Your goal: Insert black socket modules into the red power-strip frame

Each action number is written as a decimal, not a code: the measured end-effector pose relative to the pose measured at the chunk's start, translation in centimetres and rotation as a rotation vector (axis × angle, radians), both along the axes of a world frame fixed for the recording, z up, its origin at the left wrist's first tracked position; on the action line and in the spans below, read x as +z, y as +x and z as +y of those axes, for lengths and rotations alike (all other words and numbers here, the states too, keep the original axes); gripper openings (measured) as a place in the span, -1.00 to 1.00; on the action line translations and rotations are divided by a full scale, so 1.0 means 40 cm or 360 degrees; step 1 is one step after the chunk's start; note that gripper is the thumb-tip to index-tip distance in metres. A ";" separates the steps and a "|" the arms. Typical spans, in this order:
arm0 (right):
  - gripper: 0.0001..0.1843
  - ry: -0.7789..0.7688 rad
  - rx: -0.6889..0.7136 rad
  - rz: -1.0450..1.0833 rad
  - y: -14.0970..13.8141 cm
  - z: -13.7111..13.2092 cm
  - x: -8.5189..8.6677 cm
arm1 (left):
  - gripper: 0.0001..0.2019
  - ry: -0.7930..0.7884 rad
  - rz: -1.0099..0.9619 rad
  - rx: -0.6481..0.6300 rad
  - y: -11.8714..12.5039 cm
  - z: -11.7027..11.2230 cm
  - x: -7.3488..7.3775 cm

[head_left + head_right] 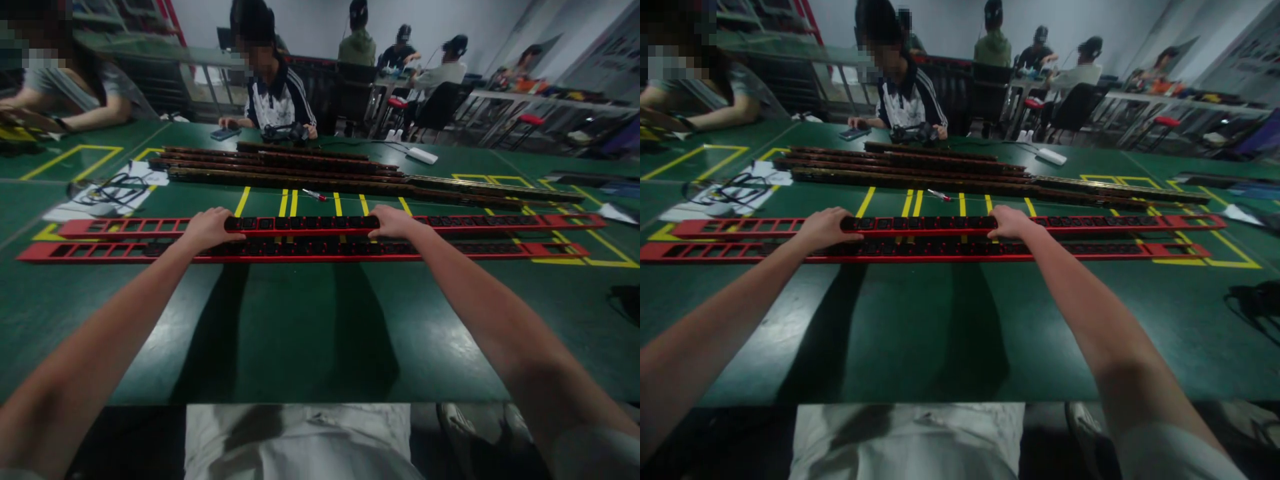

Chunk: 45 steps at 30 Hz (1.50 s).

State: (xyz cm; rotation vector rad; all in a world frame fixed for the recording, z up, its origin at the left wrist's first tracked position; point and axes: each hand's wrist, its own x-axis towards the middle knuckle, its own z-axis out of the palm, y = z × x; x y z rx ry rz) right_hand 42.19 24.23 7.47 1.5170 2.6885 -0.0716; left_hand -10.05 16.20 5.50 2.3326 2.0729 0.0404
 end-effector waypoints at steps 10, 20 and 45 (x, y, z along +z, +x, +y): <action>-0.27 -0.0188 -0.0028 -0.0130 0.028 0.047 -0.092 | -0.25 -0.0138 0.0029 0.0037 0.009 0.051 -0.045; -0.24 -0.0028 0.0042 0.0079 0.039 0.039 -0.147 | -0.36 -0.0043 -0.0040 -0.0054 0.017 -0.006 -0.029; -0.32 0.0023 0.0113 0.0074 0.062 -0.276 -0.017 | -0.27 0.0112 0.0371 -0.0170 0.051 -0.246 -0.048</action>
